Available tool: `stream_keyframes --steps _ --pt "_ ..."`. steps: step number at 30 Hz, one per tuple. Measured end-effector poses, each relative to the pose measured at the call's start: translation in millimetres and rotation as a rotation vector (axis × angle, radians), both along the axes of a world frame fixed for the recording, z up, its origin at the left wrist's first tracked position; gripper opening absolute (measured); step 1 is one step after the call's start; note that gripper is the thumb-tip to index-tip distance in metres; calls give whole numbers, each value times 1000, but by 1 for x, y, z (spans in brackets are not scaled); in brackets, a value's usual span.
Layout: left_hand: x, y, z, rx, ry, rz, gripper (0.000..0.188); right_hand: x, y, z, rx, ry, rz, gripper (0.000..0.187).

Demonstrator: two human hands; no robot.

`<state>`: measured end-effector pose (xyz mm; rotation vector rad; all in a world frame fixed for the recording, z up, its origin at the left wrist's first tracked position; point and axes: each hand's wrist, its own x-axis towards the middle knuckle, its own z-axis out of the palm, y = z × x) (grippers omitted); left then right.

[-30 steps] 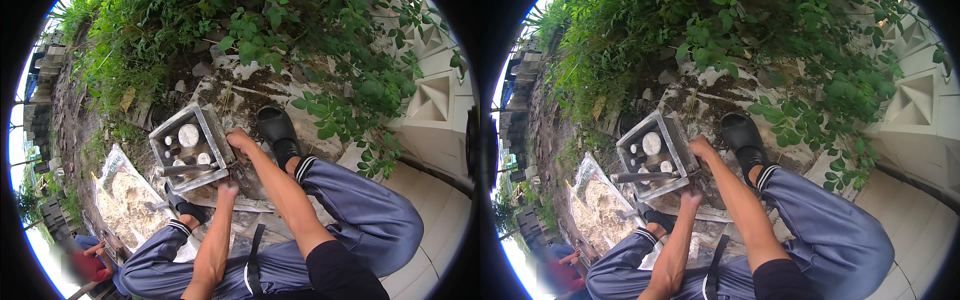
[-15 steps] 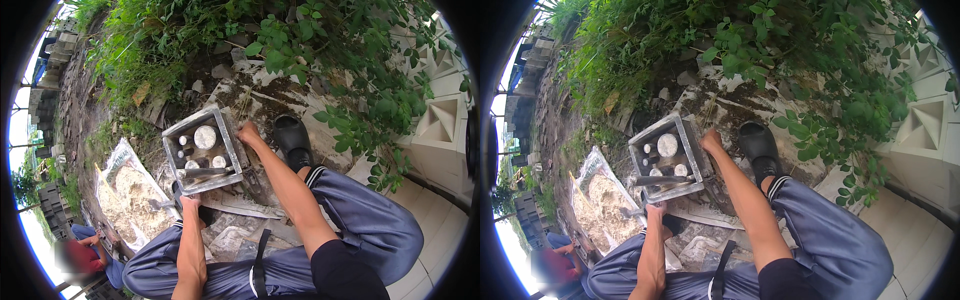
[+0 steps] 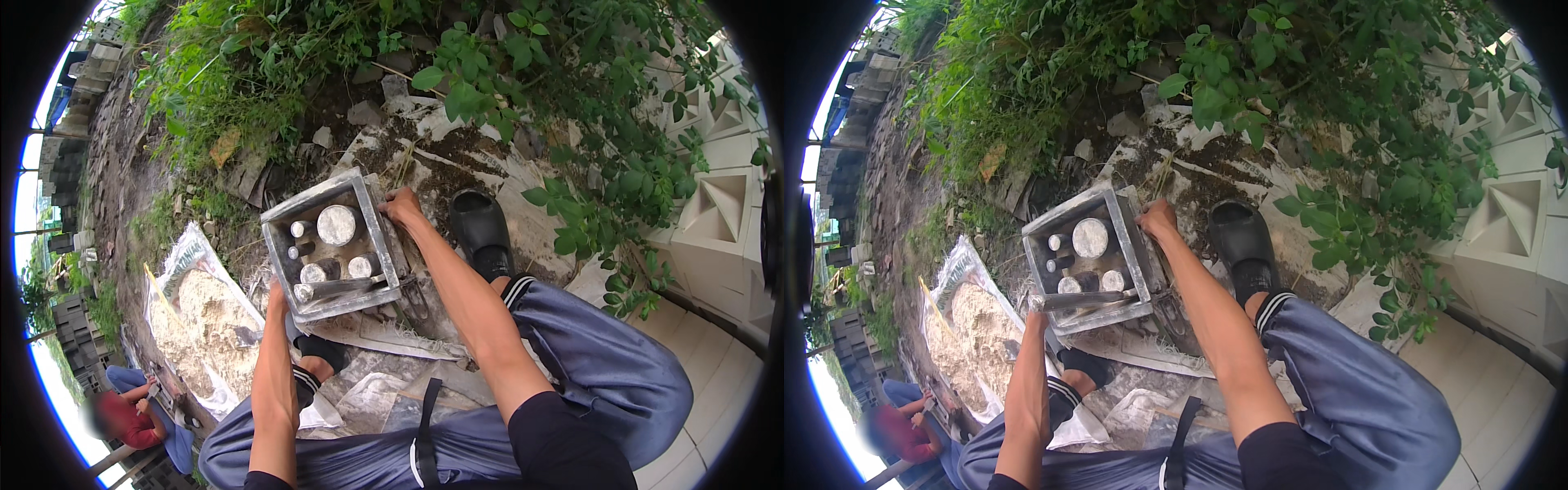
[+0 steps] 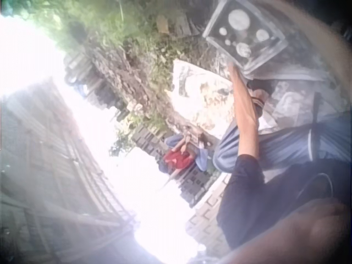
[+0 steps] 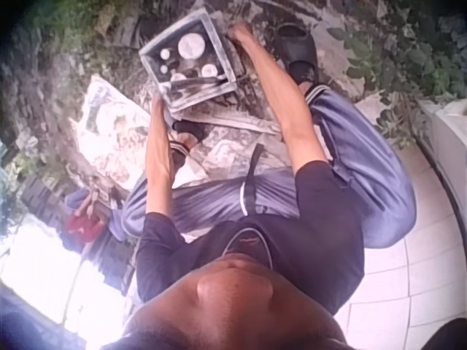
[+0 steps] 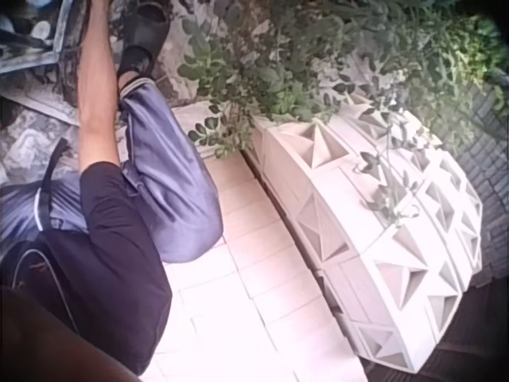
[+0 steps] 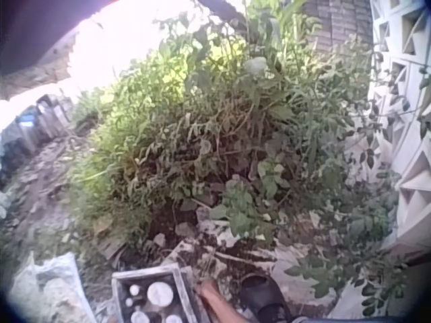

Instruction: The person prepares a cement mold by placing small circular cylinders into a square frame, filling the spaces with a white powder using a trowel, and then compacting the mixture by hand.

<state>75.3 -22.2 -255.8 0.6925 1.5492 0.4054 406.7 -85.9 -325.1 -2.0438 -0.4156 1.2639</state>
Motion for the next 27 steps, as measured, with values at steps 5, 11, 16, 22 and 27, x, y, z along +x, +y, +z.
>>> stream_keyframes --steps 5,11,16,22,27 --pt "-10 25 -36 289 84 -205 14 3 -15 -18 -21 58 159 41" --pt "-2 25 -43 184 -168 -114 10 -5 -24 -11 -129 -26 95 34" --pt "-20 25 -68 444 -192 -189 10 -20 -17 0 -192 -126 36 29" --pt "-18 21 -61 483 -183 -279 13 -16 -11 -8 -244 -156 44 28" --pt "-27 18 -74 430 -176 -235 13 -16 -9 -7 -254 -153 50 27"
